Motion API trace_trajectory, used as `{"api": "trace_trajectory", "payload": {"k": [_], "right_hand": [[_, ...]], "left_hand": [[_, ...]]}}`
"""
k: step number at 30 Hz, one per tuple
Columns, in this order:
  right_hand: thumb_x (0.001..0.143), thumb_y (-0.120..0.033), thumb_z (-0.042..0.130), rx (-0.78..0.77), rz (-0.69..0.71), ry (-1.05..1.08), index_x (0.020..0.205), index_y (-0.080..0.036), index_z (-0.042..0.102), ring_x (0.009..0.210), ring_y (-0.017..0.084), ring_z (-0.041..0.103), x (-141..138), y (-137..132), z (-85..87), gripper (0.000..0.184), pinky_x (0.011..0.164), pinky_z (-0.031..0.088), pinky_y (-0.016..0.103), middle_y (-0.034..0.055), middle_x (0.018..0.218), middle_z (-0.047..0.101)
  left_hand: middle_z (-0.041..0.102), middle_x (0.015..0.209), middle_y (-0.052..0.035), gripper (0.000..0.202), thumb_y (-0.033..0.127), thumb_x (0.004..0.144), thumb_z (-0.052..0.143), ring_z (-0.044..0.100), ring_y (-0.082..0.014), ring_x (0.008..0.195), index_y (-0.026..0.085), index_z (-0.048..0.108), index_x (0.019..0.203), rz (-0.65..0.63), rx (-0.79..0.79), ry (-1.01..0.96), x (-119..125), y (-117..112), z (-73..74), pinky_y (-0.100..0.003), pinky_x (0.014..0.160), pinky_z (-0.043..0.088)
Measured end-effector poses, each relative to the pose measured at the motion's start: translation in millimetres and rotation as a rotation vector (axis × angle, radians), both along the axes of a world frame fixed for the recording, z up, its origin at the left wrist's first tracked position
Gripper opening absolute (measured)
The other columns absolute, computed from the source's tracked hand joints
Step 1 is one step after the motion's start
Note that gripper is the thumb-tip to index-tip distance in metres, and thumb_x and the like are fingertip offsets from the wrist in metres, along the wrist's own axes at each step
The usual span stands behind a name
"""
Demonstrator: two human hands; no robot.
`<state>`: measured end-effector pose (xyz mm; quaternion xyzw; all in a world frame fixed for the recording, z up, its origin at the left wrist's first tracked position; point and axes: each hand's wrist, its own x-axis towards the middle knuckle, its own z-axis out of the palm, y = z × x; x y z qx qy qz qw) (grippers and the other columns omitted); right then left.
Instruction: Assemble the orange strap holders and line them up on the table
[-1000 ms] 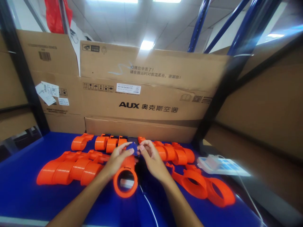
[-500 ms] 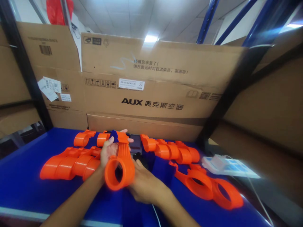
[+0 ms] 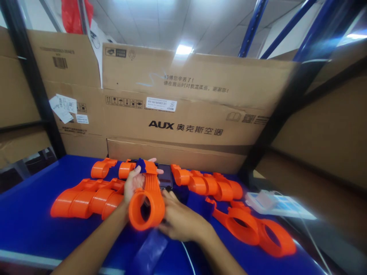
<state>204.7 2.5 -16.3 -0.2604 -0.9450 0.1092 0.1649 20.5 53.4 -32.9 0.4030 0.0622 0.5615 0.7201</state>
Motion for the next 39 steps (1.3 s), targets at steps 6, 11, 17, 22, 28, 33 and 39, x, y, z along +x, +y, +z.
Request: {"api": "trace_trajectory", "payload": {"k": [6, 11, 17, 22, 28, 33, 39], "right_hand": [[0.081, -0.016, 0.063, -0.304, -0.069, 0.322, 0.079, -0.02, 0.063, 0.078, 0.017, 0.06, 32, 5, 22.2, 0.004, 0.076, 0.049, 0.03, 0.0017, 0.081, 0.067], [0.081, -0.022, 0.064, -0.467, -0.224, 0.816, 0.07, -0.02, 0.056, 0.073, 0.016, 0.063, 40, 12, 23.7, 0.014, 0.067, 0.048, 0.027, 0.0001, 0.074, 0.067], [0.078, -0.033, 0.072, -0.538, -0.441, 1.179, 0.073, -0.021, 0.06, 0.056, 0.011, 0.056, 26, 20, 14.4, 0.018, 0.051, 0.043, 0.021, -0.0029, 0.065, 0.063], [0.084, -0.05, 0.069, -0.677, -0.412, 1.297, 0.083, -0.021, 0.061, 0.051, 0.013, 0.057, 11, 21, 9.0, 0.03, 0.044, 0.045, 0.023, -0.0016, 0.064, 0.061], [0.081, -0.047, 0.073, -0.528, -0.235, 1.099, 0.122, -0.025, 0.059, 0.101, 0.025, 0.066, 11, 17, 9.4, 0.048, 0.087, 0.057, 0.04, 0.0101, 0.116, 0.067], [0.082, -0.04, 0.075, -0.431, -0.256, 1.04, 0.116, -0.026, 0.057, 0.112, 0.025, 0.062, 10, 16, 2.7, 0.041, 0.1, 0.051, 0.042, 0.0089, 0.124, 0.063], [0.086, -0.036, 0.071, -0.337, -0.29, 1.074, 0.12, -0.027, 0.061, 0.118, 0.026, 0.062, 20, 19, 7.2, 0.037, 0.105, 0.048, 0.045, 0.0084, 0.129, 0.064]], "left_hand": [[0.074, 0.107, -0.0165, 0.066, 0.048, 0.088, 0.051, 0.068, -0.0336, 0.103, 0.01, 0.045, 0.142, -0.153, 0.095, 0.06, 3, -10, 4.6, -0.044, 0.09, 0.049], [0.075, 0.1, -0.017, 0.06, 0.038, 0.083, 0.062, 0.068, -0.0349, 0.103, 0.011, 0.054, 0.135, -0.225, 0.144, 0.207, 12, -25, 8.1, -0.043, 0.09, 0.047], [0.076, 0.08, -0.0127, 0.053, 0.037, 0.085, 0.061, 0.07, -0.0247, 0.066, 0.012, 0.057, 0.131, -0.131, -0.003, 0.323, 24, -17, 1.5, -0.032, 0.064, 0.049], [0.075, 0.077, -0.0111, 0.055, 0.043, 0.082, 0.065, 0.072, -0.0271, 0.073, 0.011, 0.061, 0.127, -0.039, -0.131, 0.302, 31, -3, -5.1, -0.035, 0.069, 0.051], [0.076, 0.093, -0.0115, 0.053, 0.048, 0.082, 0.064, 0.073, -0.0297, 0.087, 0.016, 0.064, 0.124, -0.075, -0.169, 0.117, 32, 7, -6.6, -0.042, 0.083, 0.054], [0.075, 0.104, -0.0106, 0.05, 0.044, 0.079, 0.067, 0.071, -0.0312, 0.098, 0.018, 0.064, 0.122, 0.003, -0.153, 0.069, 36, 1, -2.1, -0.045, 0.09, 0.052], [0.074, 0.106, -0.0101, 0.042, 0.04, 0.08, 0.07, 0.069, -0.0294, 0.103, 0.018, 0.064, 0.116, 0.192, -0.145, 0.072, 31, -10, 4.2, -0.044, 0.096, 0.05]]}}
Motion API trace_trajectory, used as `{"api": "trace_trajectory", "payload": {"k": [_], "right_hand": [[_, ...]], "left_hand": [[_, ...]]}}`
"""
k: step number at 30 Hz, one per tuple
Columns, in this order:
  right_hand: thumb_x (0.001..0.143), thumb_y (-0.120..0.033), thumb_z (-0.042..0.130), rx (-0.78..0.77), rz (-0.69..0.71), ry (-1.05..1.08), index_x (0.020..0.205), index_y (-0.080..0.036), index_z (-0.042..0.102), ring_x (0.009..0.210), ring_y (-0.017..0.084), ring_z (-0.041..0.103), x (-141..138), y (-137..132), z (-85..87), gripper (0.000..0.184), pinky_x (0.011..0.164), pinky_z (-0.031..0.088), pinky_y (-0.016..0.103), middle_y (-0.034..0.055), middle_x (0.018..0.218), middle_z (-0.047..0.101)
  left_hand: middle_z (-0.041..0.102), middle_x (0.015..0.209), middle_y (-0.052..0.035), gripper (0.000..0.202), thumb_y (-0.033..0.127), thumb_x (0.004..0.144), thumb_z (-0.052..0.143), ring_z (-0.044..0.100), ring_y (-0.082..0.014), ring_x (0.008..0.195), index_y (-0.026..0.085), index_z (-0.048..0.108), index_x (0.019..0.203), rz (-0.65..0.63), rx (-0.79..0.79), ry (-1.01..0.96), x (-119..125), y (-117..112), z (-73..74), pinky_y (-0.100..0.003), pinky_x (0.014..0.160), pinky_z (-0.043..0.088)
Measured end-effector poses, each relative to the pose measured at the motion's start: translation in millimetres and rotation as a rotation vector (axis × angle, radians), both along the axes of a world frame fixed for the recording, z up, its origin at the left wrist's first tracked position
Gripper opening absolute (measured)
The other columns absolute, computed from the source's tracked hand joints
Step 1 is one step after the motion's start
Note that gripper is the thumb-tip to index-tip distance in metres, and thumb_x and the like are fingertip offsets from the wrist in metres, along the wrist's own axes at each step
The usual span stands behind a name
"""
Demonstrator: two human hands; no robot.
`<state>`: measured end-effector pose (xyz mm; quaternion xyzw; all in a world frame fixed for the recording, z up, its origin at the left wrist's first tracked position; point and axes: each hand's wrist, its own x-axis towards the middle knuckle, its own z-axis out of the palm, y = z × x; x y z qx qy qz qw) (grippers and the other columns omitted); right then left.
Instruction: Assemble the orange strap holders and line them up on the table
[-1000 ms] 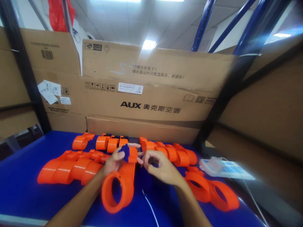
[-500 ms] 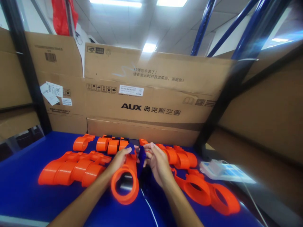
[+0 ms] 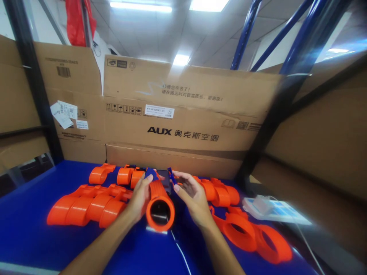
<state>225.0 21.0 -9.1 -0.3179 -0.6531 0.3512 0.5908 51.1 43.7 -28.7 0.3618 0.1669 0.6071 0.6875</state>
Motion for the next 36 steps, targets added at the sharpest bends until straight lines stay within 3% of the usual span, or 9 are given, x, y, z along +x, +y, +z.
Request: {"api": "trace_trajectory", "payload": {"k": [5, 9, 17, 29, 36], "right_hand": [[0.088, -0.035, 0.069, 0.069, -0.004, -0.122, 0.121, -0.027, 0.067, 0.128, 0.029, 0.056, 9, 0, 6.5, 0.034, 0.111, 0.042, 0.053, 0.0086, 0.131, 0.066], [0.088, -0.033, 0.069, 0.093, 0.019, -0.193, 0.122, -0.029, 0.069, 0.128, 0.029, 0.056, 13, 0, 8.6, 0.034, 0.112, 0.041, 0.055, 0.0073, 0.132, 0.066], [0.088, -0.033, 0.069, 0.086, 0.02, -0.237, 0.121, -0.03, 0.069, 0.13, 0.028, 0.055, 11, 3, 7.1, 0.033, 0.112, 0.04, 0.054, 0.0064, 0.135, 0.064], [0.089, -0.034, 0.068, 0.11, -0.025, -0.231, 0.12, -0.027, 0.069, 0.129, 0.029, 0.055, 9, 2, 7.3, 0.032, 0.112, 0.041, 0.053, 0.0086, 0.13, 0.066], [0.09, -0.035, 0.067, 0.069, 0.012, -0.206, 0.135, -0.028, 0.053, 0.13, 0.027, 0.054, 9, -1, 6.8, 0.048, 0.112, 0.042, 0.047, 0.0079, 0.139, 0.059]], "left_hand": [[0.072, 0.114, -0.0064, 0.042, 0.022, 0.072, 0.078, 0.064, -0.0252, 0.114, 0.022, 0.064, 0.112, 0.155, 0.078, 0.016, -2, 0, 0.6, -0.04, 0.104, 0.043], [0.069, 0.117, -0.0056, 0.043, 0.023, 0.073, 0.079, 0.063, -0.024, 0.112, 0.023, 0.064, 0.114, 0.196, 0.085, 0.074, -1, -2, 1.8, -0.037, 0.099, 0.047], [0.07, 0.111, -0.0033, 0.052, 0.021, 0.068, 0.084, 0.064, -0.0216, 0.108, 0.025, 0.065, 0.117, 0.204, 0.085, 0.112, -1, -5, 2.3, -0.033, 0.098, 0.046], [0.067, 0.119, -0.0043, 0.051, 0.022, 0.069, 0.083, 0.063, -0.0221, 0.109, 0.026, 0.065, 0.117, 0.19, 0.084, 0.111, -1, -6, 2.0, -0.034, 0.096, 0.048], [0.065, 0.123, -0.0064, 0.06, 0.02, 0.069, 0.083, 0.06, -0.0262, 0.117, 0.026, 0.063, 0.125, 0.174, 0.175, 0.115, -5, -7, 2.5, -0.035, 0.102, 0.045]]}}
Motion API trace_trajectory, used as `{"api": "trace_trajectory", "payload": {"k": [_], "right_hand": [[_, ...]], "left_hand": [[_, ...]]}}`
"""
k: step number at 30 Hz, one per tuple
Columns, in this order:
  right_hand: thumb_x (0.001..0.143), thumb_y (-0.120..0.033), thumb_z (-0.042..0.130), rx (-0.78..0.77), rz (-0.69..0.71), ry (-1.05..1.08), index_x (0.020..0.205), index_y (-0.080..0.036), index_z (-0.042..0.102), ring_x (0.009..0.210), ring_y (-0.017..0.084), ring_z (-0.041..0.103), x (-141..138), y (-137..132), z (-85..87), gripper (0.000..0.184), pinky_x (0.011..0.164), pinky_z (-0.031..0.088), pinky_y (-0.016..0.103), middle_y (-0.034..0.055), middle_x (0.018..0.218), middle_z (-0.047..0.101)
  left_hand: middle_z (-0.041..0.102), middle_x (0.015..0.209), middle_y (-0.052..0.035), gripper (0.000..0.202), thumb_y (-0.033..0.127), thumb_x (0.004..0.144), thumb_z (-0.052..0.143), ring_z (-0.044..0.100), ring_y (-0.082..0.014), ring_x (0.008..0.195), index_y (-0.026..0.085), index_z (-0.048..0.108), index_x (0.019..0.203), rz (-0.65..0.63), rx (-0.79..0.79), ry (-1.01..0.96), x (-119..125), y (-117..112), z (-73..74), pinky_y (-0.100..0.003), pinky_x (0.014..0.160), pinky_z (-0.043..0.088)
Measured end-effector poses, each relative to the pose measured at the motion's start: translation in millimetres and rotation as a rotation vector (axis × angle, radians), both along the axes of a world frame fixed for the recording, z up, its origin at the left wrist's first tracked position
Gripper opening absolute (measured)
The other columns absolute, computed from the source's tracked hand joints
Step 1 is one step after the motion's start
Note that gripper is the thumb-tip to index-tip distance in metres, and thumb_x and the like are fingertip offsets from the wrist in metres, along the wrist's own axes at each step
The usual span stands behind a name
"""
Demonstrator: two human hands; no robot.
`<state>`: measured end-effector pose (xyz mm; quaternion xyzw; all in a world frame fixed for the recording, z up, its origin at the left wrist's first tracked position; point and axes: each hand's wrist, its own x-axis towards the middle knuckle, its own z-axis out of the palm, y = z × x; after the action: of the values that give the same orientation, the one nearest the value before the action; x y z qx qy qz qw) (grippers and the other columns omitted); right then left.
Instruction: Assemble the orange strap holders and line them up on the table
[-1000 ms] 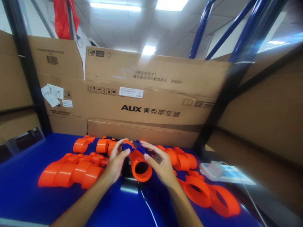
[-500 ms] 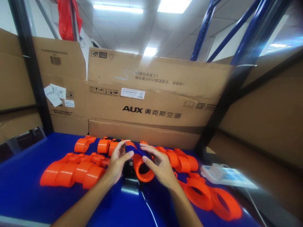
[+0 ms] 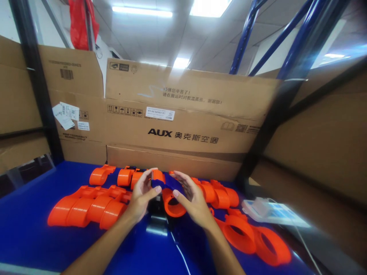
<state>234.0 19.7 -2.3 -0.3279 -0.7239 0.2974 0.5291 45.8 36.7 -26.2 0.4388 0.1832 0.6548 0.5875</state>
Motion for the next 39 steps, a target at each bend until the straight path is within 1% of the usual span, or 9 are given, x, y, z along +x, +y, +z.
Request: {"api": "trace_trajectory", "payload": {"k": [2, 5, 8, 11, 14, 20, 25, 31, 39], "right_hand": [[0.089, -0.035, 0.067, 0.006, -0.001, -0.05, 0.133, -0.027, 0.054, 0.128, 0.027, 0.056, 1, -2, 1.5, 0.047, 0.108, 0.045, 0.045, 0.0076, 0.137, 0.06], [0.089, -0.038, 0.067, 0.013, -0.016, -0.147, 0.126, -0.025, 0.058, 0.113, 0.028, 0.064, 3, -5, 2.2, 0.04, 0.094, 0.053, 0.042, 0.0075, 0.126, 0.066], [0.086, -0.04, 0.07, 0.076, -0.11, -0.228, 0.123, -0.025, 0.059, 0.104, 0.028, 0.067, 3, -6, 0.8, 0.042, 0.087, 0.054, 0.041, 0.0077, 0.119, 0.069], [0.079, -0.042, 0.077, 0.221, -0.264, -0.333, 0.126, -0.026, 0.059, 0.109, 0.031, 0.064, 2, -5, -1.2, 0.053, 0.094, 0.05, 0.045, 0.0093, 0.123, 0.068], [0.077, -0.045, 0.079, 0.395, -0.376, -0.47, 0.128, -0.026, 0.06, 0.106, 0.032, 0.063, 2, -4, -2.9, 0.058, 0.094, 0.046, 0.048, 0.0113, 0.119, 0.068], [0.082, -0.044, 0.075, 0.627, -0.475, -0.604, 0.13, -0.022, 0.06, 0.095, 0.029, 0.06, 3, 0, -6.0, 0.055, 0.085, 0.045, 0.046, 0.0115, 0.104, 0.068], [0.082, -0.044, 0.076, 0.659, -0.487, -0.606, 0.131, -0.021, 0.059, 0.092, 0.028, 0.059, 2, -1, -7.6, 0.057, 0.082, 0.045, 0.045, 0.0107, 0.1, 0.067], [0.081, -0.044, 0.076, 0.646, -0.47, -0.61, 0.132, -0.02, 0.059, 0.093, 0.028, 0.059, 1, -1, -8.2, 0.059, 0.083, 0.045, 0.045, 0.011, 0.101, 0.066], [0.081, -0.044, 0.076, 0.617, -0.456, -0.58, 0.135, -0.025, 0.058, 0.092, 0.028, 0.06, 0, -2, -8.2, 0.06, 0.084, 0.047, 0.048, 0.0103, 0.101, 0.066]], "left_hand": [[0.065, 0.124, -0.0075, 0.063, 0.021, 0.069, 0.083, 0.059, -0.0281, 0.119, 0.026, 0.062, 0.128, -0.015, 0.044, 0.001, -1, -1, 0.7, -0.037, 0.103, 0.045], [0.065, 0.125, -0.0089, 0.063, 0.022, 0.071, 0.081, 0.056, -0.0304, 0.123, 0.025, 0.061, 0.131, -0.046, 0.105, 0.0, -3, -3, 0.3, -0.04, 0.106, 0.043], [0.062, 0.13, -0.0109, 0.064, 0.026, 0.074, 0.079, 0.053, -0.0331, 0.128, 0.024, 0.059, 0.134, -0.064, 0.132, -0.013, -4, -3, -2.5, -0.043, 0.108, 0.04], [0.058, 0.138, -0.0125, 0.064, 0.03, 0.077, 0.077, 0.048, -0.0348, 0.133, 0.023, 0.056, 0.137, -0.056, 0.124, -0.003, -4, -2, -5.3, -0.045, 0.111, 0.037], [0.057, 0.14, -0.0121, 0.06, 0.029, 0.077, 0.078, 0.047, -0.0328, 0.135, 0.023, 0.057, 0.132, 0.012, 0.121, 0.058, -3, 1, -5.5, -0.044, 0.114, 0.034], [0.064, 0.132, -0.0118, 0.051, 0.03, 0.075, 0.079, 0.061, -0.029, 0.119, 0.024, 0.055, 0.12, 0.123, 0.176, 0.152, -1, 7, -5.6, -0.046, 0.106, 0.044], [0.065, 0.13, -0.0116, 0.046, 0.029, 0.077, 0.078, 0.063, -0.0281, 0.117, 0.024, 0.053, 0.116, 0.158, 0.205, 0.161, -1, 6, -7.8, -0.045, 0.103, 0.047], [0.068, 0.126, -0.0114, 0.046, 0.03, 0.076, 0.078, 0.065, -0.0277, 0.115, 0.024, 0.053, 0.113, 0.175, 0.173, 0.174, -1, 7, -7.1, -0.046, 0.103, 0.047], [0.069, 0.124, -0.0106, 0.045, 0.03, 0.078, 0.076, 0.063, -0.0275, 0.118, 0.023, 0.054, 0.116, 0.199, 0.193, 0.223, -3, 8, -6.2, -0.046, 0.105, 0.045]]}}
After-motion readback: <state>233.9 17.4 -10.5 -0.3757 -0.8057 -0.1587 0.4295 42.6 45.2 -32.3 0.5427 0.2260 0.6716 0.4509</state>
